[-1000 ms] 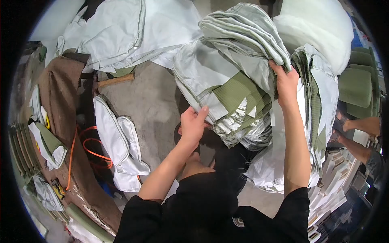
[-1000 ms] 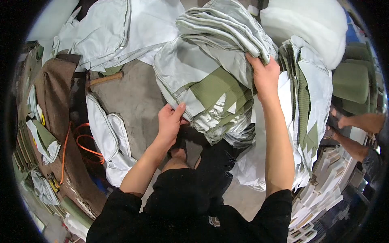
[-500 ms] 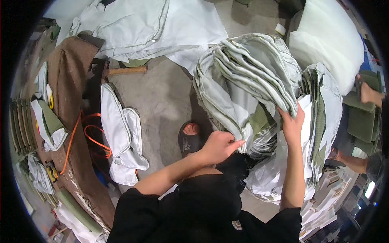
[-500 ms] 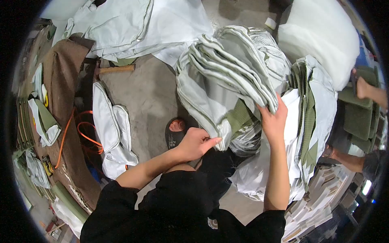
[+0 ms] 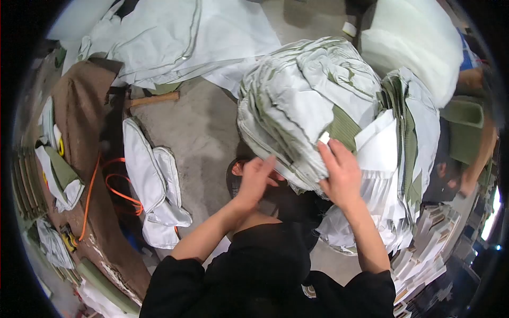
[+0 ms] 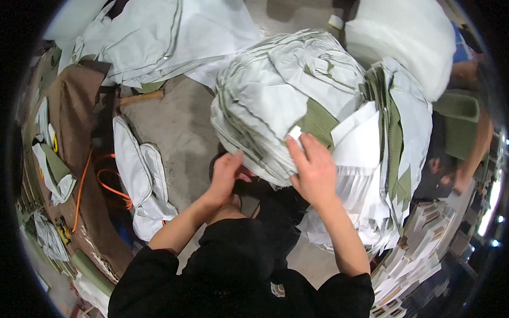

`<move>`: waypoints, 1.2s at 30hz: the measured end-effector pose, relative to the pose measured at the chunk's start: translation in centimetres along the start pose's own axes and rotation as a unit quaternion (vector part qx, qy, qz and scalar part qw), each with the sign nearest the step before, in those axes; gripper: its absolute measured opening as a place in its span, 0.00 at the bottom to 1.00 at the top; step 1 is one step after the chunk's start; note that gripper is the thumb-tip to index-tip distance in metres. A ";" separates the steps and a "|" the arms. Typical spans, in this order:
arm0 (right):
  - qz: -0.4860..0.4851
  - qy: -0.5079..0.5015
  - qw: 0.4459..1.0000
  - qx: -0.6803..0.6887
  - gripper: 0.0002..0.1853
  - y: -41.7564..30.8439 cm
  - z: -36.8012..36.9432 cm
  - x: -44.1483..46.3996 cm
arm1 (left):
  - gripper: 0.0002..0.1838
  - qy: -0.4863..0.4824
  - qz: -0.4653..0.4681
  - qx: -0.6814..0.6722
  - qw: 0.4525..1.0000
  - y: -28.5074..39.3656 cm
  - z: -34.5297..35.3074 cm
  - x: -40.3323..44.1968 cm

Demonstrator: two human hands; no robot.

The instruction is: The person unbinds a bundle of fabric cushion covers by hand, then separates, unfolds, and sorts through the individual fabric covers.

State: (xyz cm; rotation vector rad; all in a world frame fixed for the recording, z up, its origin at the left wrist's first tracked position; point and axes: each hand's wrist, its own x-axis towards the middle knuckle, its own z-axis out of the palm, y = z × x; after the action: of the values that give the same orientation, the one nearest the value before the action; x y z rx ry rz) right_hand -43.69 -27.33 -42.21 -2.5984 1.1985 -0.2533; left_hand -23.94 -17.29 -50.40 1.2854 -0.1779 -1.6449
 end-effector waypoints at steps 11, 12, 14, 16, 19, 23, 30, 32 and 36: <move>-0.007 0.009 1.000 -0.018 0.47 -0.7 1.4 -1.1 | 0.15 0.011 0.021 -0.014 1.000 1.1 -0.7 0.1; -0.006 0.008 1.000 -0.017 0.47 -0.7 1.3 -1.2 | 0.14 0.017 0.019 -0.007 1.000 0.9 -0.8 0.2; -0.005 0.008 1.000 -0.013 0.47 -0.6 1.3 -1.2 | 0.13 0.031 0.020 -0.003 0.999 1.0 -0.9 0.0; -0.008 0.015 1.000 -0.023 0.47 -0.4 1.7 -1.4 | 0.12 0.045 0.024 -0.009 0.999 1.6 -0.8 -0.3; -0.001 0.029 0.999 -0.022 0.46 -0.7 1.5 -1.1 | 0.11 0.056 0.061 -0.036 0.996 2.3 -1.5 0.0; -0.023 0.097 0.994 -0.035 0.37 -0.2 3.0 -0.2 | 0.20 0.003 0.114 -0.016 0.993 3.6 0.1 -0.3; -0.066 0.019 0.997 0.020 0.30 -5.4 1.8 3.2 | 0.35 0.072 0.130 -0.027 0.989 6.7 4.0 2.9; -0.033 -0.043 0.996 0.066 0.30 -4.7 -0.8 5.1 | 0.33 0.098 0.120 0.012 0.988 5.1 2.3 2.8; 0.011 0.131 0.991 -0.037 0.20 1.6 2.2 12.5 | 0.28 0.115 0.202 0.034 0.972 3.0 3.2 1.2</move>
State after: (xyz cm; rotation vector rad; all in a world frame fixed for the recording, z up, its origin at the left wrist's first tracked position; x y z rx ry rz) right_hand -36.22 -37.52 -44.18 -2.6763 1.3448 -0.5700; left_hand -24.63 -21.07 -47.97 1.3754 -0.3326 -1.1450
